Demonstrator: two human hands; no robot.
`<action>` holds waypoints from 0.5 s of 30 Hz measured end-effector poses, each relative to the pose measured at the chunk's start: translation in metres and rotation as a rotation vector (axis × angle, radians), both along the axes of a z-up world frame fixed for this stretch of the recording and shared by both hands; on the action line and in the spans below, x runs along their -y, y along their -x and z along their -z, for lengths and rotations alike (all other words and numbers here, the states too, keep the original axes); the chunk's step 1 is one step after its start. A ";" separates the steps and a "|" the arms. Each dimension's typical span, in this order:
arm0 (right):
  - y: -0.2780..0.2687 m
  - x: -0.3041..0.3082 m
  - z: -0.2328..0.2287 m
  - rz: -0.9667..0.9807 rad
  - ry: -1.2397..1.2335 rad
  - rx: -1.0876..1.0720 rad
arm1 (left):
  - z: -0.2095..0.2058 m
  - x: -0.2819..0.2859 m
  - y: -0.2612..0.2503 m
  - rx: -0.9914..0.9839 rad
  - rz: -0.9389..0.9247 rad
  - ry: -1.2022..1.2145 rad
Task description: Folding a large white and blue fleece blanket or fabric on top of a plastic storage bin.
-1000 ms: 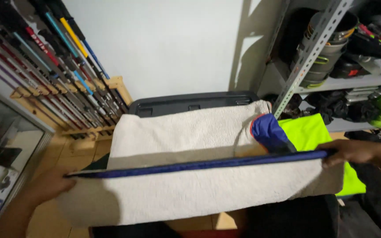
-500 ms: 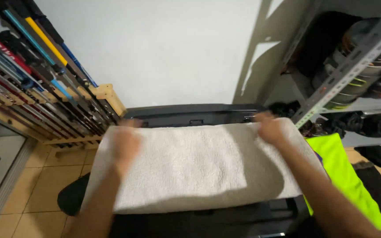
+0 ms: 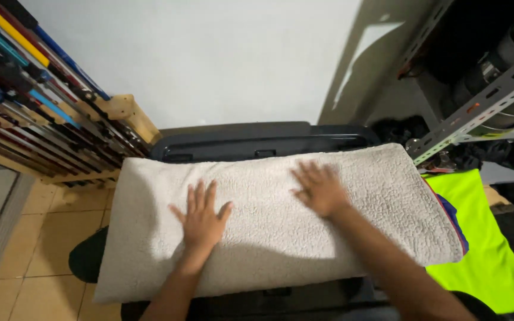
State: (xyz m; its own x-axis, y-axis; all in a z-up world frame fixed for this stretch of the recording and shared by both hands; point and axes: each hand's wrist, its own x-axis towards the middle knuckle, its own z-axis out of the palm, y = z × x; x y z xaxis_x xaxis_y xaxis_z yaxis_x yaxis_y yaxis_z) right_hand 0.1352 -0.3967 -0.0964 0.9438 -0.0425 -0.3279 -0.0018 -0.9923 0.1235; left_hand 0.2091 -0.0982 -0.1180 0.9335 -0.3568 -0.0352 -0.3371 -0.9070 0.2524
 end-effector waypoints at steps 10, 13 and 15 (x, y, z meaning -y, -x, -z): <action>0.051 0.146 0.028 0.317 0.232 0.223 | 0.021 -0.049 0.002 0.026 -0.077 -0.186; 0.051 0.121 0.021 0.357 0.206 0.204 | 0.014 -0.064 -0.036 0.370 0.018 -0.129; 0.058 0.111 0.019 0.367 0.158 0.135 | 0.019 -0.084 -0.061 0.560 0.115 -0.110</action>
State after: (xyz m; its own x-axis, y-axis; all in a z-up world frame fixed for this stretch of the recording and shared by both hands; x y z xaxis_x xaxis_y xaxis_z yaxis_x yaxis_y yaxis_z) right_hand 0.0777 -0.5074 -0.1153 0.8904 -0.4242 -0.1651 -0.3785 -0.8915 0.2489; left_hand 0.2704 -0.0146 -0.1369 0.7762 -0.4792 0.4098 -0.4900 -0.8674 -0.0861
